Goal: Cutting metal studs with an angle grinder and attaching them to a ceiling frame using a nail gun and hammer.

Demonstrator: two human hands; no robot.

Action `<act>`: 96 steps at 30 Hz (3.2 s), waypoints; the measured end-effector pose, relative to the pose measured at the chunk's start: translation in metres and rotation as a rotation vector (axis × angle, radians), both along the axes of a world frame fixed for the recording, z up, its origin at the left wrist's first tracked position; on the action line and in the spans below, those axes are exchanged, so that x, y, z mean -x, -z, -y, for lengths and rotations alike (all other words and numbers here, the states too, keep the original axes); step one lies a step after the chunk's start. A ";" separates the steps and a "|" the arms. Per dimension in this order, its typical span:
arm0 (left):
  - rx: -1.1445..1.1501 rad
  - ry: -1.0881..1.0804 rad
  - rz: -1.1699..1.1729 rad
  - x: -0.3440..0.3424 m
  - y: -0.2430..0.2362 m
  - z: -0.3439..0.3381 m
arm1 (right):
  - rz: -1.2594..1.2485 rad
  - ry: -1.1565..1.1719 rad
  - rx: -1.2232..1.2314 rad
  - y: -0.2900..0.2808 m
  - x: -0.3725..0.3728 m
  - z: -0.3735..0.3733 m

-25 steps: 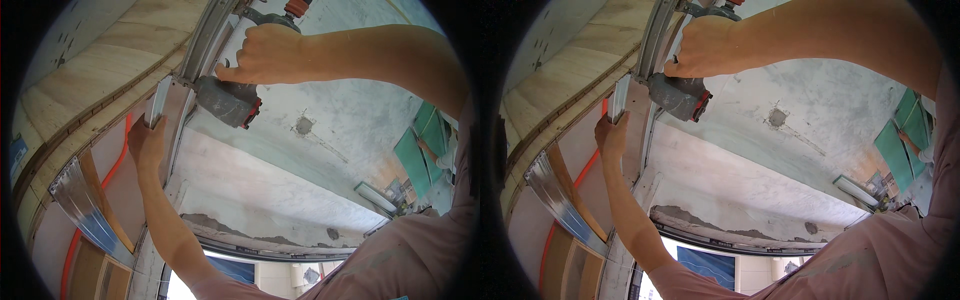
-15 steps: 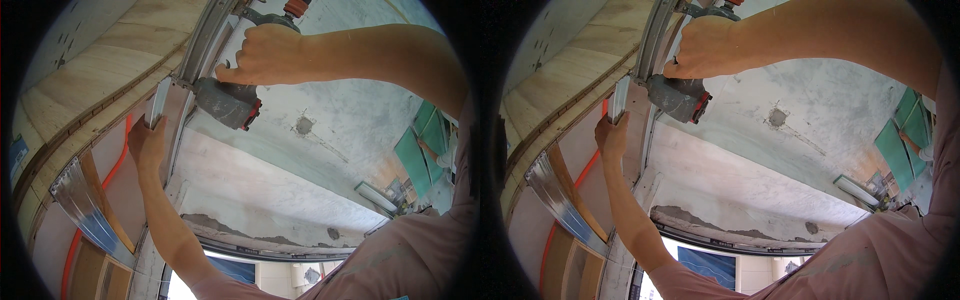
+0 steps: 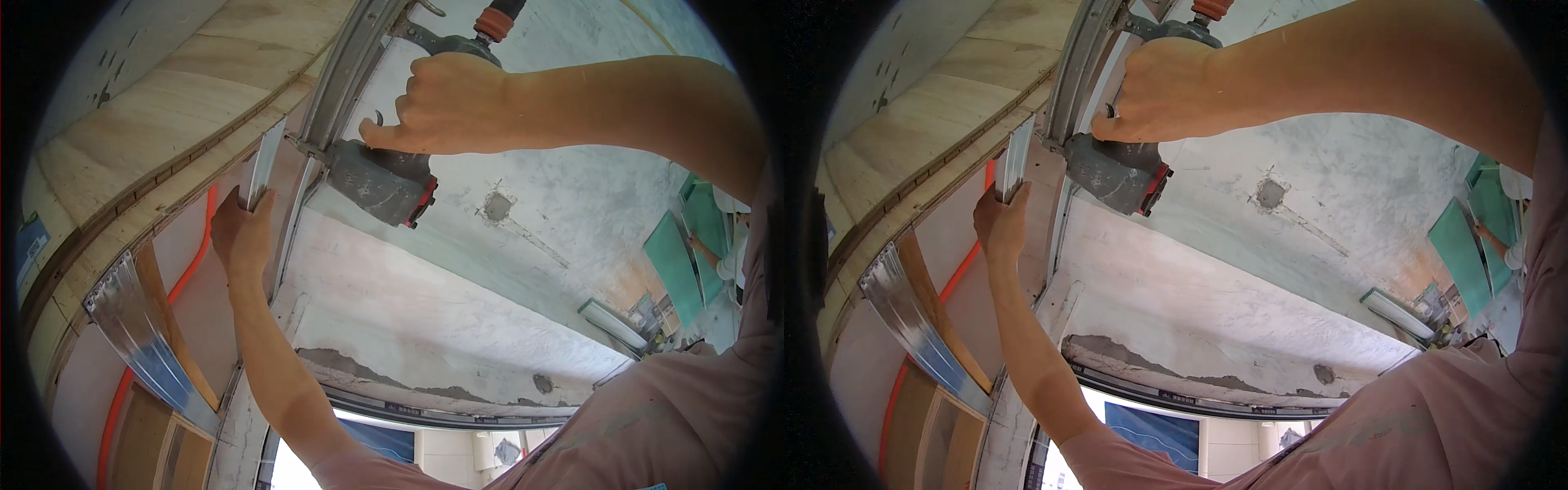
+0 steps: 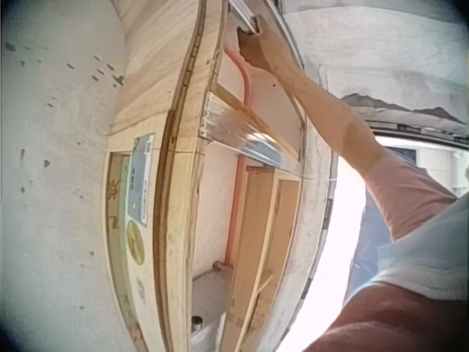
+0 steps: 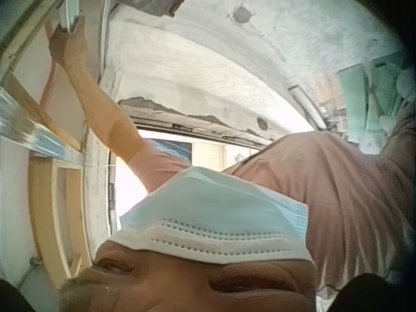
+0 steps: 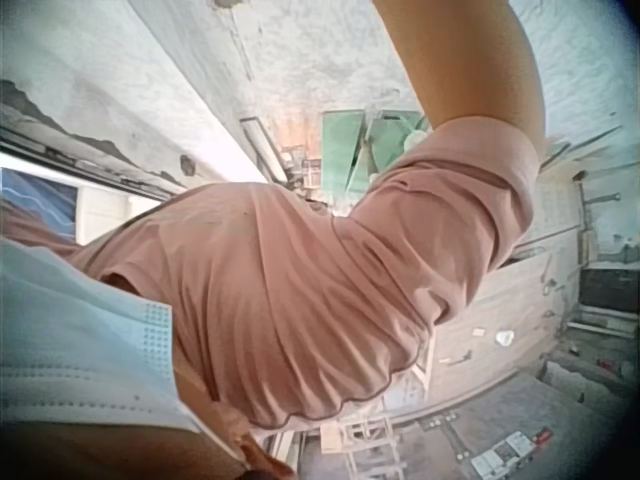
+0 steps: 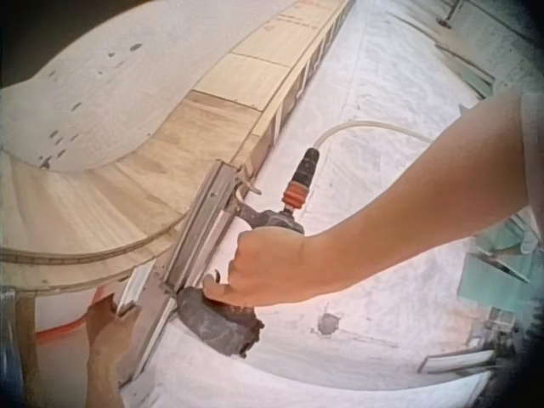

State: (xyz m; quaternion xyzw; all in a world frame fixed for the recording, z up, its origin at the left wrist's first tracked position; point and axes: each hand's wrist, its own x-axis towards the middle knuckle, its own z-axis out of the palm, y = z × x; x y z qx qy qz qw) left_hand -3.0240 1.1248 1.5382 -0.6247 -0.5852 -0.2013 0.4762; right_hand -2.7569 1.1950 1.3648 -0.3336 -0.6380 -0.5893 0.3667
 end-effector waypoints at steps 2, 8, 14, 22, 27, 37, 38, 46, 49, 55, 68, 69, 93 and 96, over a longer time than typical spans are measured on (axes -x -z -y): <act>-0.026 0.016 -0.025 0.011 -0.001 0.001 | -0.007 -0.026 -0.010 -0.005 0.002 0.003; -0.016 -0.025 -0.024 0.018 -0.004 -0.001 | -0.021 -0.020 -0.019 -0.012 0.005 0.008; -0.028 0.020 -0.030 0.022 -0.005 -0.001 | -0.025 -0.036 -0.012 -0.011 -0.001 0.008; -0.019 0.023 -0.033 0.022 -0.003 0.000 | -0.031 -0.022 -0.033 -0.008 0.000 0.006; -0.018 0.054 -0.026 0.015 -0.001 0.005 | 0.026 0.000 -0.044 -0.004 -0.004 0.012; -0.012 0.014 -0.028 0.018 -0.003 -0.003 | -0.019 0.009 -0.071 -0.008 -0.003 0.010; -0.012 0.001 -0.032 0.021 -0.004 -0.002 | -0.015 0.002 -0.073 -0.009 -0.002 0.010; -0.005 0.023 -0.022 0.017 -0.001 0.002 | -0.005 -0.007 -0.064 -0.010 -0.002 0.010; -0.026 -0.014 -0.044 0.020 -0.004 0.003 | 0.000 -0.032 -0.076 -0.012 0.001 0.009; -0.013 0.044 -0.030 0.021 -0.003 -0.001 | 0.008 -0.047 -0.066 -0.008 -0.003 0.007; -0.027 -0.020 -0.080 0.020 -0.004 -0.002 | 0.038 -0.079 -0.069 -0.005 -0.004 -0.006; -0.025 -0.017 -0.075 0.021 -0.003 -0.003 | 0.008 -0.071 -0.076 -0.012 -0.005 -0.008; -0.035 0.040 -0.016 0.023 -0.003 0.000 | 0.012 0.038 -0.081 -0.017 -0.005 -0.040; -0.055 0.031 -0.052 0.025 -0.002 -0.003 | 0.012 0.031 0.015 -0.003 -0.005 -0.033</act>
